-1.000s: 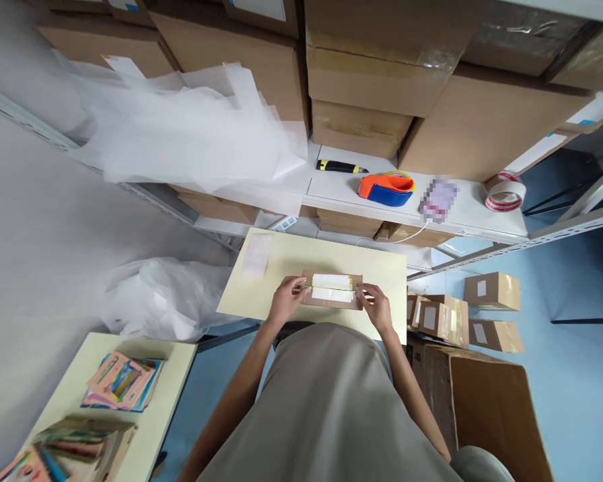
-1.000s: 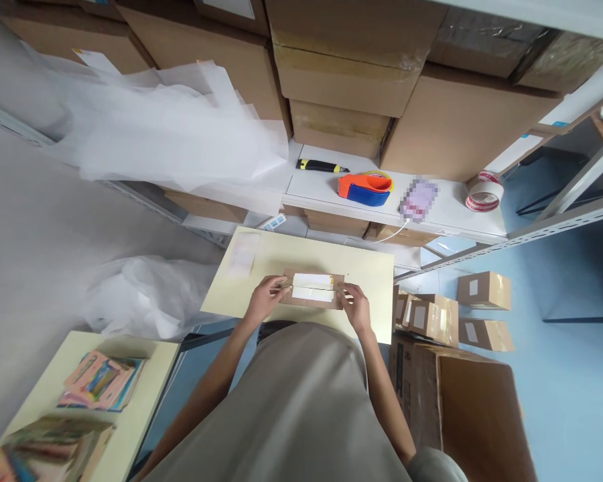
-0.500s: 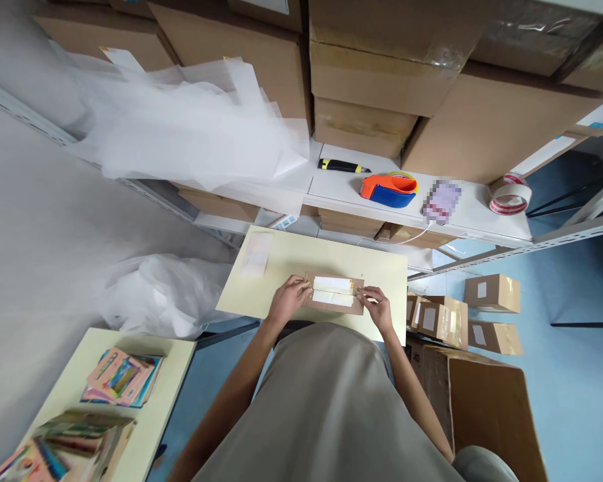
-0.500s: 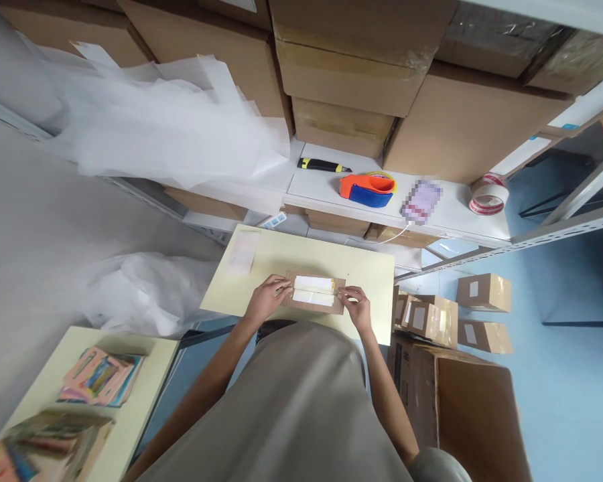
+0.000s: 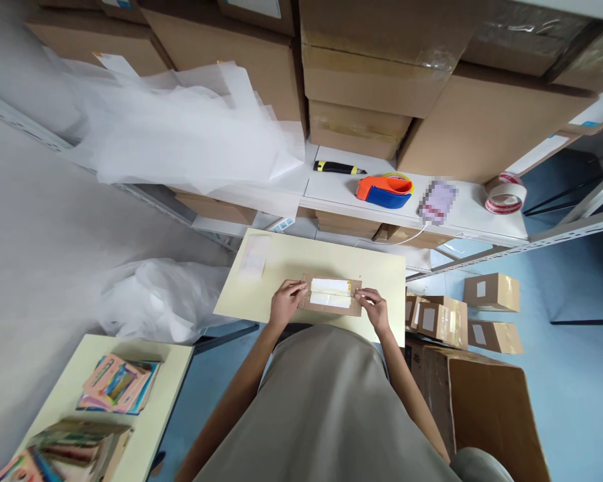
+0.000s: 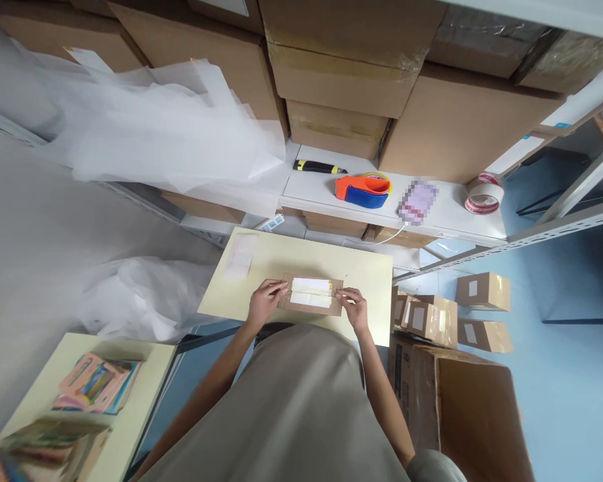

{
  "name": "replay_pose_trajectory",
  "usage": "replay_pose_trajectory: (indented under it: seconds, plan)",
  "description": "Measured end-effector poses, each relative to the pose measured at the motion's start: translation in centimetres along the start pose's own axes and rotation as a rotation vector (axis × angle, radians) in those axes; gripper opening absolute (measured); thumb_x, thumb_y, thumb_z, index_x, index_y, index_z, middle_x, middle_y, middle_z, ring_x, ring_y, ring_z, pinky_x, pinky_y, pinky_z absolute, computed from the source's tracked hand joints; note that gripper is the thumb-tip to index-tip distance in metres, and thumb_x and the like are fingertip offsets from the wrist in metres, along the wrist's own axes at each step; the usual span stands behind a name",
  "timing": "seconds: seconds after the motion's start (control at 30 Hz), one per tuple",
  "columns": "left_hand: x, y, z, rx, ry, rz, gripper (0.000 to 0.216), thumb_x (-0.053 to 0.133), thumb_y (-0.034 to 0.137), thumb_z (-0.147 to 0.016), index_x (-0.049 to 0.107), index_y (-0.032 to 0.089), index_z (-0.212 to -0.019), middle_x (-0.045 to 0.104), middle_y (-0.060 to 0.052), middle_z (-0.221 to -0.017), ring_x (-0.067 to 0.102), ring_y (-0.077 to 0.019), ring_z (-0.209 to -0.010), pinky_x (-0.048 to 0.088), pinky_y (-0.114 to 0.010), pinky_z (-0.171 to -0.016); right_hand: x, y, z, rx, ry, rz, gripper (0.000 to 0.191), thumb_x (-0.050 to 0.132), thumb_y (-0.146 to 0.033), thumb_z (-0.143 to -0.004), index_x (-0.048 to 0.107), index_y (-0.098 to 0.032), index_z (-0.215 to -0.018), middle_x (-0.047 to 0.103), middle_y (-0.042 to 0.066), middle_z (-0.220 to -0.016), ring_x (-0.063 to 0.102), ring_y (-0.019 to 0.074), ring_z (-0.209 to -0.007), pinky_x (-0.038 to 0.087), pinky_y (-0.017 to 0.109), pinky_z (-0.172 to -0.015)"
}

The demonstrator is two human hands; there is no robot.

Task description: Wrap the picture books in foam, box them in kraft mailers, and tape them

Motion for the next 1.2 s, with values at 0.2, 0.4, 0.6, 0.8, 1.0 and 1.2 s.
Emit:
replay_pose_trajectory:
  seconds: [0.2,0.4,0.6,0.8,1.0,1.2]
  plan:
    - [-0.1,-0.5,-0.2,-0.024,-0.014,0.12,0.033,0.066,0.053,-0.102,0.084,0.027,-0.113,0.077,-0.008,-0.116,0.078,-0.0239,-0.104,0.068,-0.04,-0.094,-0.2,-0.9,0.1,0.002,-0.042,0.043,0.041,0.087,-0.063,-0.081,0.089,-0.026,-0.098,0.078,0.013,-0.117,0.073,0.0306,-0.112,0.064,0.045,-0.089]
    - [-0.7,1.1,-2.2,0.036,0.061,0.111,0.034,0.064,0.054,-0.103,0.081,0.025,-0.105,0.077,-0.01,-0.118,0.075,-0.0267,-0.117,0.063,-0.047,-0.108,-0.2,-3.6,0.0,-0.135,-0.013,0.215,0.045,0.082,-0.068,-0.086,0.089,-0.027,-0.104,0.074,0.015,-0.125,0.071,0.0323,-0.119,0.064,0.044,-0.088]
    - [-1.5,9.8,-8.2,0.287,0.126,0.086,0.021,0.063,0.04,-0.107,0.078,0.025,-0.111,0.076,-0.01,-0.126,0.071,-0.0271,-0.126,0.055,-0.05,-0.118,-1.0,-13.8,-4.9,-0.566,0.035,0.439,0.036,0.071,-0.057,-0.102,0.085,-0.028,-0.118,0.074,0.014,-0.133,0.067,0.0333,-0.129,0.051,0.054,-0.117]
    - [-1.9,20.3,-14.7,0.52,0.148,0.18,0.016,0.064,0.033,-0.107,0.077,0.024,-0.11,0.076,-0.01,-0.126,0.071,-0.0246,-0.126,0.054,-0.046,-0.117,-0.7,-24.3,-13.1,-0.793,0.122,0.783,0.051,0.062,-0.05,-0.108,0.062,-0.022,-0.151,0.062,0.019,-0.154,0.055,0.0391,-0.143,0.043,0.059,-0.122]
    - [-1.9,25.1,-17.2,0.602,0.179,0.214,0.011,0.07,0.031,-0.104,0.073,0.022,-0.097,0.077,-0.01,-0.123,0.072,-0.0241,-0.122,0.055,-0.044,-0.114,0.4,-25.6,-20.8,-0.618,0.081,1.147,0.05,0.072,-0.039,-0.1,0.061,-0.008,-0.137,0.071,0.03,-0.133,0.062,0.0428,-0.127,0.044,0.058,-0.113]
    - [-1.1,24.1,-16.7,0.58,0.166,0.266,0.009,0.067,0.019,-0.101,0.075,0.021,-0.097,0.078,-0.009,-0.119,0.073,-0.0234,-0.119,0.056,-0.042,-0.112,0.4,-25.4,-22.6,-0.513,0.029,1.243,0.045,0.075,-0.034,-0.1,0.06,-0.005,-0.13,0.077,0.031,-0.118,0.071,0.0415,-0.115,0.045,0.055,-0.111]
Point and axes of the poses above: each hand's wrist, its own z-axis away from the middle knuckle, its own x-axis out of the palm, y = z × x, the point moved 1 cm from there along -z, towards the middle knuckle
